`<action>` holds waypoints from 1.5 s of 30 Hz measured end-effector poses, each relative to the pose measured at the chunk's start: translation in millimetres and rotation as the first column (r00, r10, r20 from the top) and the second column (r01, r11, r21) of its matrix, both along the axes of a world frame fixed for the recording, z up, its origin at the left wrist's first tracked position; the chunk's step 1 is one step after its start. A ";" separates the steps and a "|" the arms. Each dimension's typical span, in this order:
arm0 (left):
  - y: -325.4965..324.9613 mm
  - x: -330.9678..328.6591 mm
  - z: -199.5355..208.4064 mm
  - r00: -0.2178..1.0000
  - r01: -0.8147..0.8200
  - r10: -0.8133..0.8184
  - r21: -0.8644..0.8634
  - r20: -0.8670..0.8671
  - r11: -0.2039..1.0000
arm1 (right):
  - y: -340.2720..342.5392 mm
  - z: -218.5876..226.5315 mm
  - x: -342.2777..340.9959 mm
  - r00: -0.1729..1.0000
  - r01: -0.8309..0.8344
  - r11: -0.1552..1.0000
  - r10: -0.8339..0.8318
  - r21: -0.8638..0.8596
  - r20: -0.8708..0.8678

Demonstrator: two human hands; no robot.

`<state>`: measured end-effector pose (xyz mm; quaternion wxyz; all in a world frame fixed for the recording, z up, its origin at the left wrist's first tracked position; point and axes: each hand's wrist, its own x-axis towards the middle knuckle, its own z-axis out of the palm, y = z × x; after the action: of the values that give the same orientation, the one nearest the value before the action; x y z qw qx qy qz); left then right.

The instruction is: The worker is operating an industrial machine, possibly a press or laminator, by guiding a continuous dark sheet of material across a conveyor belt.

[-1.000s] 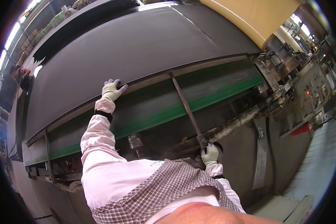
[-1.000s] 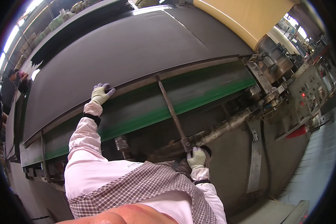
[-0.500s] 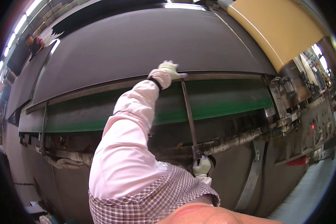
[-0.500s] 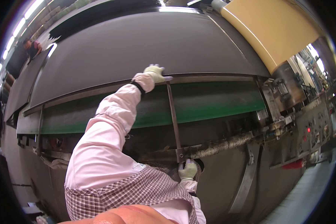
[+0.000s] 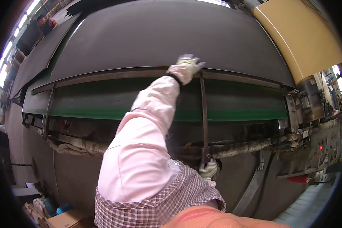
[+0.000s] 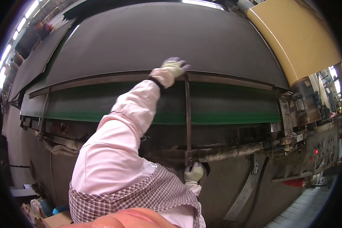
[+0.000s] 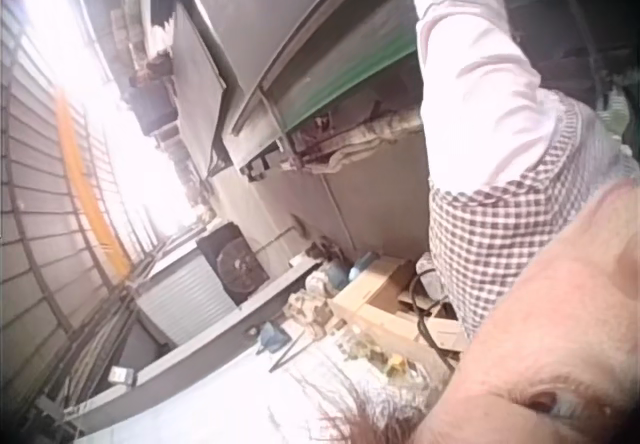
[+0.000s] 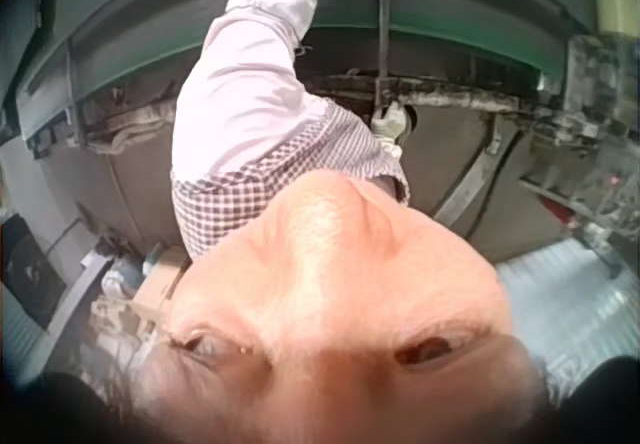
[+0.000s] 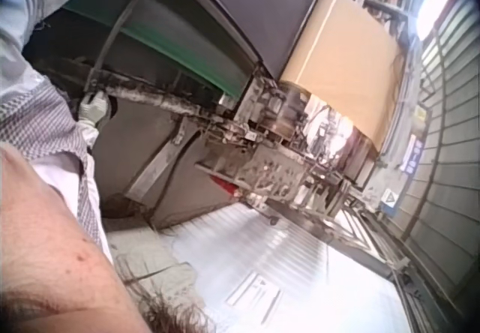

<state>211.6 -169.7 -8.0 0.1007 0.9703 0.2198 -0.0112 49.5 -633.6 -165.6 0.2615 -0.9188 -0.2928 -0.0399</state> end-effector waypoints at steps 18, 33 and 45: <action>97.8 -174.3 17.3 0.886 -0.458 0.448 0.076 0.118 0.886 | 14.0 24.4 -5.8 0.997 0.076 0.997 -0.076 -0.001 -0.010; 216.1 -300.2 9.8 0.609 -0.780 0.791 0.221 0.057 0.585 | 13.2 21.5 -7.9 0.989 0.141 0.990 -0.140 0.017 -0.038; 183.1 -241.7 -7.9 0.766 -0.604 0.611 0.100 -0.199 0.791 | 15.9 19.2 -5.0 0.991 0.134 0.991 -0.134 0.003 -0.030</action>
<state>-30.1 13.4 -15.9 0.0591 0.8410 0.5315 -0.0824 44.6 -617.7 -146.4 0.2650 -0.9362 -0.2264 -0.0445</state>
